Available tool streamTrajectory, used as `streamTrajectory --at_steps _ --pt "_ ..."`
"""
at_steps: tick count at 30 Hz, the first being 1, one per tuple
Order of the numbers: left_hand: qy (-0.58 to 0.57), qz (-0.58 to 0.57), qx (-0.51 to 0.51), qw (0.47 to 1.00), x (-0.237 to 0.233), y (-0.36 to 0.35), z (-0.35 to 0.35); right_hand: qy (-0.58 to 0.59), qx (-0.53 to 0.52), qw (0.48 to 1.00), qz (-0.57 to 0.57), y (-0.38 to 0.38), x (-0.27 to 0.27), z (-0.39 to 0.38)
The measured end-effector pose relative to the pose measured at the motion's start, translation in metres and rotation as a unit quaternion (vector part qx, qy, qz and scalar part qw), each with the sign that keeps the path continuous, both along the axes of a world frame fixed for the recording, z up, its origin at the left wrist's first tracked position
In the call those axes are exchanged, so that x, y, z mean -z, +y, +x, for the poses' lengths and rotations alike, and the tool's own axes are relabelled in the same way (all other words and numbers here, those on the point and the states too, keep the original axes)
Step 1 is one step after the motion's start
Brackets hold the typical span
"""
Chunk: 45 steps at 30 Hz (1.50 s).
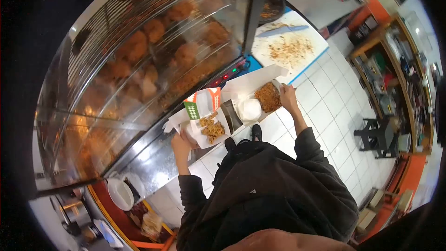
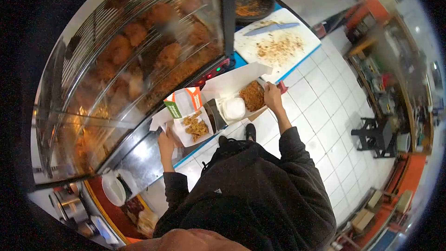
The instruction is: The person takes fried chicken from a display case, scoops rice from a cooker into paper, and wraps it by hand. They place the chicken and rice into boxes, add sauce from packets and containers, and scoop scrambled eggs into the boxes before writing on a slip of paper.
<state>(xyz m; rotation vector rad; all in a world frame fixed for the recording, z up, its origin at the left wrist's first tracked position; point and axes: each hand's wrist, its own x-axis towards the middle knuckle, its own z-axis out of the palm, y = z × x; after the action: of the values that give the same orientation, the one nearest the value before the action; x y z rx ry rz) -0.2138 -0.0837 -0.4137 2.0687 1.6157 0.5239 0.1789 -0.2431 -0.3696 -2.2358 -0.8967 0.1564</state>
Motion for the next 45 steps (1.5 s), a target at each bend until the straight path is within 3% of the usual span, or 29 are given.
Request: streamTrajectory --at_steps 3,6,7,8,10,13,15,16,17,20,22,25,28,30,33,35,38,39,40,42,43,45 --pt "-0.036 -0.078 0.047 0.995 -0.027 0.002 -0.001 0.033 0.026 0.999 0.017 -0.022 0.005 -0.007" --pt "-0.01 -0.095 0.058 0.994 -0.027 0.004 -0.002 0.077 0.082 0.994 0.012 -0.045 -0.01 -0.005" --pt "-0.07 -0.122 0.054 0.989 -0.028 0.003 -0.002 0.098 0.101 0.99 -0.017 -0.054 -0.016 -0.001" --pt "-0.182 -0.093 0.112 0.972 0.001 0.008 -0.009 0.1 0.114 0.988 -0.014 -0.066 -0.017 0.005" --pt "-0.18 -0.032 0.112 0.977 -0.001 0.0 -0.005 0.13 0.136 0.981 0.037 -0.093 -0.021 0.017" --pt "-0.049 -0.083 0.061 0.993 -0.043 -0.019 0.012 0.134 0.181 0.974 0.033 -0.141 -0.042 0.031" --pt "-0.067 0.012 0.105 0.992 -0.058 -0.036 0.025 0.113 0.207 0.971 0.043 -0.176 -0.052 0.041" --pt "-0.08 0.04 0.133 0.987 -0.043 -0.034 0.024 0.123 0.221 0.967 0.043 -0.194 -0.058 0.048" --pt "-0.051 0.011 0.123 0.991 -0.055 -0.043 0.036 0.134 0.232 0.963 0.042 -0.215 -0.064 0.056" --pt "-0.006 -0.068 0.106 0.992 -0.108 -0.087 0.111 0.115 0.234 0.965 0.032 -0.269 -0.067 0.101" --pt "0.005 -0.106 0.108 0.988 -0.108 -0.107 0.161 0.087 0.26 0.961 0.04 -0.304 -0.045 0.127" --pt "-0.134 -0.104 0.214 0.962 -0.096 -0.123 0.23 0.123 0.281 0.951 0.031 -0.341 -0.03 0.167" --pt "-0.03 -0.085 0.22 0.971 -0.123 -0.147 0.304 0.137 0.308 0.94 0.059 -0.361 -0.024 0.2" --pt "-0.027 -0.072 0.231 0.97 -0.124 -0.152 0.347 0.131 0.325 0.935 0.063 -0.364 -0.024 0.228" --pt "-0.018 -0.045 0.247 0.968 -0.123 -0.147 0.413 0.141 0.335 0.928 0.089 -0.362 -0.018 0.281" --pt "-0.019 -0.163 0.245 0.955 -0.118 -0.133 0.455 0.137 0.325 0.931 0.095 -0.357 -0.017 0.323" --pt "-0.073 -0.177 0.286 0.939 -0.103 -0.109 0.529 0.142 0.325 0.928 0.119 -0.351 -0.014 0.396" --pt "0.023 -0.056 0.268 0.962 -0.101 -0.105 0.557 0.158 0.331 0.921 0.134 -0.349 -0.012 0.412" --pt "0.017 -0.052 0.269 0.962 -0.099 -0.098 0.59 0.152 0.33 0.921 0.138 -0.35 -0.015 0.438" --pt "-0.109 -0.024 0.304 0.946 -0.117 -0.098 0.654 0.134 0.339 0.925 0.112 -0.354 -0.026 0.475" --pt "-0.102 -0.123 0.259 0.953 -0.14 -0.101 0.689 0.113 0.361 0.918 0.119 -0.354 -0.036 0.494" --pt "-0.078 -0.086 0.233 0.966 -0.099 -0.067 0.75 0.125 0.371 0.916 0.092 -0.36 -0.058 0.539"
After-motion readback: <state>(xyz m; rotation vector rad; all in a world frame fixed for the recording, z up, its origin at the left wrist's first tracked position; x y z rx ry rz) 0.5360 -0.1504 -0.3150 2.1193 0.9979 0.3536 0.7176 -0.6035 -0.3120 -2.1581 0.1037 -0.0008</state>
